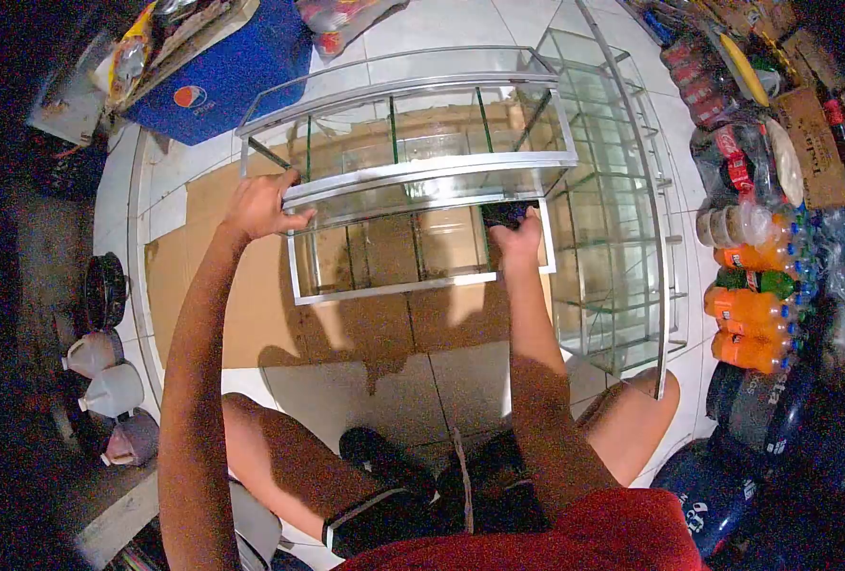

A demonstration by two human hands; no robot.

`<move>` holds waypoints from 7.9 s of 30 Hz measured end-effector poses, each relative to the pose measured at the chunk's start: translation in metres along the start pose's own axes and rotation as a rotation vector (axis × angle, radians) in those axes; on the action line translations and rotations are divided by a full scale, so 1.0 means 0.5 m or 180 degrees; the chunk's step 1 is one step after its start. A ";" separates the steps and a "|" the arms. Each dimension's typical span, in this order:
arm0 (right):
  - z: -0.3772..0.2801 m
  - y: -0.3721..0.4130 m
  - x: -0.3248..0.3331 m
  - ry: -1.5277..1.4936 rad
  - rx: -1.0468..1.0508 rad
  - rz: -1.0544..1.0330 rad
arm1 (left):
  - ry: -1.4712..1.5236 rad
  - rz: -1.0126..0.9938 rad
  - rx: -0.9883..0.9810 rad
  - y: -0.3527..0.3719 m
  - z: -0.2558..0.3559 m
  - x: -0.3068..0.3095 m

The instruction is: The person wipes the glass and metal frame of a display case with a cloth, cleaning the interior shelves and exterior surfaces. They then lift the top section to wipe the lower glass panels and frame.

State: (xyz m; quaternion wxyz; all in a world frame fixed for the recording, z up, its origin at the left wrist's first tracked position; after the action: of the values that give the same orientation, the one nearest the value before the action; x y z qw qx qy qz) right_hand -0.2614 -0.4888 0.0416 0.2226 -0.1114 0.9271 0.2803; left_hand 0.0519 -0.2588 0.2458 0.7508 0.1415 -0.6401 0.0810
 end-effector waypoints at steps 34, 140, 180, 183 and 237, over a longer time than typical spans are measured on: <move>0.134 -0.376 0.004 -0.0550 -0.0008 -0.1397 | -0.0087 0.0306 -0.0195 0.000 -0.011 -0.019; -0.023 0.010 -0.020 0.6307 0.1871 -0.3330 | -0.0224 0.0252 -0.0091 0.012 -0.006 -0.017; 0.027 -0.024 -0.009 0.6673 -0.0048 -0.4854 | -0.0400 0.0472 -0.0298 0.023 -0.011 -0.012; 0.016 -0.002 0.014 0.5559 -0.0748 -0.4005 | -0.0304 0.0445 -0.0235 0.019 -0.015 -0.017; 0.011 -0.117 -0.032 0.4684 0.2193 -0.2320 | -0.0172 0.0483 -0.0199 0.001 -0.006 -0.027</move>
State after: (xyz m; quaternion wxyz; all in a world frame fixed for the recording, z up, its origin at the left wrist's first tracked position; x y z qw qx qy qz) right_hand -0.2263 -0.5319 0.0175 -0.3327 -0.4782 0.7751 -0.2447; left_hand 0.0524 -0.2567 0.2321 0.7289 0.0712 -0.6713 0.1138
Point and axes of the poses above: each hand's wrist, its own y-axis away from the middle knuckle, its own x-axis out of the back of the hand, z = x × y, the point moved 4 cm from there along -y, towards the middle knuckle, and after that the axes turned 1 degree about y, right-handed, at the moved point
